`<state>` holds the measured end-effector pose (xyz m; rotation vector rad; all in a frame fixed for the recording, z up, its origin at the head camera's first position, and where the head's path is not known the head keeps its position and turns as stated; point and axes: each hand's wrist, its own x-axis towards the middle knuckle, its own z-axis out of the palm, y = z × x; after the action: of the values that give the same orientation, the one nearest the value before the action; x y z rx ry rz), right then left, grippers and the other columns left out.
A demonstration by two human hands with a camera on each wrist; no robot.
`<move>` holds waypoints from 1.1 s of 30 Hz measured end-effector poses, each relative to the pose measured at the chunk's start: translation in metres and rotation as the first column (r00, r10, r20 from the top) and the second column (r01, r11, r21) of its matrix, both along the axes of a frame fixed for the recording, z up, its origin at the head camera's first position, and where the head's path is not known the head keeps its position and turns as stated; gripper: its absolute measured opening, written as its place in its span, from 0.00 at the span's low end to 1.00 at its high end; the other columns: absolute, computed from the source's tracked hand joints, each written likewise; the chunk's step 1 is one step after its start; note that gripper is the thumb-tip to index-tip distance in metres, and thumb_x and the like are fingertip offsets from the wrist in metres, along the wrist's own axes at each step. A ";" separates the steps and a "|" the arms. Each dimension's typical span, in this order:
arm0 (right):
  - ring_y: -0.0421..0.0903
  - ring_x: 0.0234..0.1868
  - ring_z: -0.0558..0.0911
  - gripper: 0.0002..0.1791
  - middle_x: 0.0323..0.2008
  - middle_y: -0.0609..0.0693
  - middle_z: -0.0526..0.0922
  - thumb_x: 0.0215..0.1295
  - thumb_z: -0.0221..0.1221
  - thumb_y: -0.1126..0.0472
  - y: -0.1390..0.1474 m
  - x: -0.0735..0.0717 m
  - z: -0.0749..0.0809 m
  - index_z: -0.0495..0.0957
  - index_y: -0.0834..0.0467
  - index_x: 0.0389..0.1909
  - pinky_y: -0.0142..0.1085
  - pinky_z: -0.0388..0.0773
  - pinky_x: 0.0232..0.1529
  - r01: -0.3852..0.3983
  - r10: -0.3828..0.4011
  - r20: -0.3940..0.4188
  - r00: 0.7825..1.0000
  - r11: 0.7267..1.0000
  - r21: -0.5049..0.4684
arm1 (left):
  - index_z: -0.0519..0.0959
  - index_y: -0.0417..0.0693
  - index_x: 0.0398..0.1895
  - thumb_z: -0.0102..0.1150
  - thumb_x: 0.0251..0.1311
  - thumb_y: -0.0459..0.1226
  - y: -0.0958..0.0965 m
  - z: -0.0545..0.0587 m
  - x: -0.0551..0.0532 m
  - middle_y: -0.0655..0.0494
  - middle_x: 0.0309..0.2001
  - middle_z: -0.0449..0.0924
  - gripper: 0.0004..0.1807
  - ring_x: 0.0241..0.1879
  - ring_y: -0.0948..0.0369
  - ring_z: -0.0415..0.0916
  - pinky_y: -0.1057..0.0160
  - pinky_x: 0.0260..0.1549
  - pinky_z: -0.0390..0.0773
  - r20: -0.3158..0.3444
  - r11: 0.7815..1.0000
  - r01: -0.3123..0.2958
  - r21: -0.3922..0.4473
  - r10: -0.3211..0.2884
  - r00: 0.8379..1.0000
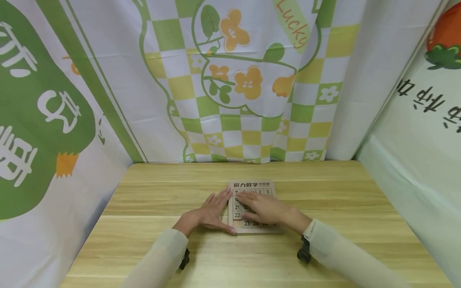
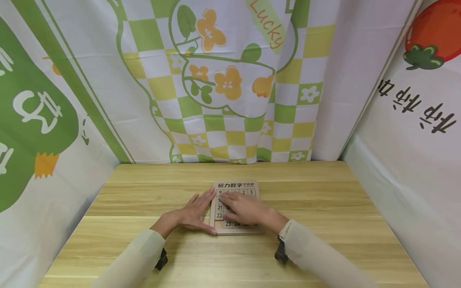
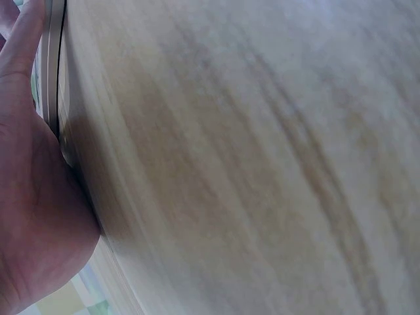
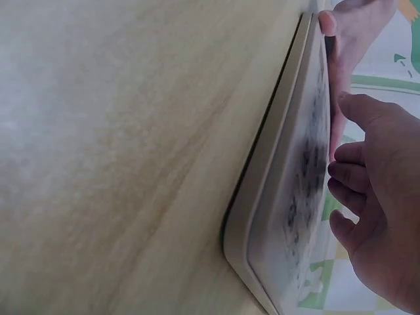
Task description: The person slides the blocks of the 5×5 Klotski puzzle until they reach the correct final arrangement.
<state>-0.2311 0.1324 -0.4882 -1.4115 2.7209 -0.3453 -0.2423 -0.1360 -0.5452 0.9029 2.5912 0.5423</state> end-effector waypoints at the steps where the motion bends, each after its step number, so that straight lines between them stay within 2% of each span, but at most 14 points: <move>1: 0.63 0.76 0.70 0.36 0.76 0.64 0.69 0.81 0.56 0.46 -0.001 -0.001 -0.001 0.65 0.66 0.78 0.57 0.69 0.76 0.008 -0.008 0.001 1.000 1.000 -0.001 | 0.29 0.50 0.87 0.62 0.45 0.81 0.000 0.000 0.000 0.54 0.87 0.21 0.81 0.86 0.55 0.24 0.44 0.82 0.26 0.001 1.000 -0.001 -0.005 0.001 1.000; 8: 0.63 0.77 0.69 0.38 0.77 0.65 0.68 0.81 0.56 0.45 -0.004 -0.006 -0.011 0.64 0.67 0.79 0.56 0.69 0.76 0.030 -0.030 -0.014 0.999 1.000 -0.003 | 0.30 0.49 0.87 0.63 0.47 0.80 0.002 0.001 0.000 0.53 0.87 0.22 0.80 0.86 0.55 0.24 0.44 0.82 0.26 0.003 1.000 0.000 -0.018 0.000 1.000; 13: 0.63 0.78 0.67 0.38 0.78 0.64 0.67 0.81 0.55 0.44 -0.005 -0.004 -0.011 0.64 0.67 0.79 0.57 0.65 0.78 0.030 -0.030 -0.014 0.999 1.000 -0.002 | 0.31 0.48 0.87 0.64 0.47 0.80 0.002 0.004 0.001 0.52 0.87 0.22 0.80 0.86 0.54 0.25 0.42 0.82 0.26 0.002 1.000 0.003 -0.016 -0.003 1.000; 17: 0.63 0.78 0.67 0.38 0.77 0.64 0.68 0.82 0.54 0.43 -0.006 0.002 -0.010 0.65 0.67 0.78 0.57 0.63 0.79 0.028 -0.027 -0.023 0.999 1.000 0.008 | 0.31 0.48 0.87 0.63 0.47 0.80 0.001 0.001 0.000 0.52 0.87 0.22 0.80 0.86 0.54 0.25 0.42 0.82 0.27 0.003 1.000 0.005 -0.005 -0.005 1.000; 22: 0.61 0.77 0.70 0.37 0.76 0.61 0.71 0.81 0.54 0.41 -0.008 0.016 -0.010 0.69 0.64 0.76 0.55 0.67 0.77 0.037 -0.036 -0.050 0.998 0.999 0.019 | 0.31 0.47 0.87 0.61 0.45 0.82 0.000 -0.002 -0.002 0.52 0.87 0.22 0.81 0.86 0.53 0.25 0.41 0.82 0.28 -0.007 1.000 0.012 0.001 -0.012 1.000; 27: 0.62 0.76 0.71 0.37 0.75 0.64 0.71 0.80 0.56 0.42 -0.010 0.027 -0.011 0.70 0.67 0.75 0.56 0.69 0.76 0.027 -0.027 -0.073 0.997 1.000 0.005 | 0.31 0.47 0.87 0.62 0.45 0.82 0.001 0.004 0.001 0.52 0.87 0.22 0.81 0.86 0.53 0.25 0.41 0.82 0.29 -0.014 1.000 0.011 -0.009 -0.011 1.000; 33: 0.64 0.75 0.71 0.36 0.75 0.65 0.71 0.80 0.57 0.45 -0.011 0.030 -0.015 0.70 0.69 0.74 0.58 0.67 0.77 0.022 -0.023 -0.091 0.996 1.000 -0.011 | 0.33 0.43 0.87 0.62 0.49 0.80 0.002 0.015 0.006 0.46 0.87 0.26 0.79 0.86 0.49 0.29 0.38 0.82 0.32 -0.012 1.000 0.025 -0.007 -0.025 1.000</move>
<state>-0.2007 0.1217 -0.5030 -1.4347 2.8129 -0.3042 -0.2360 -0.1344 -0.5305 0.9374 2.5873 0.5229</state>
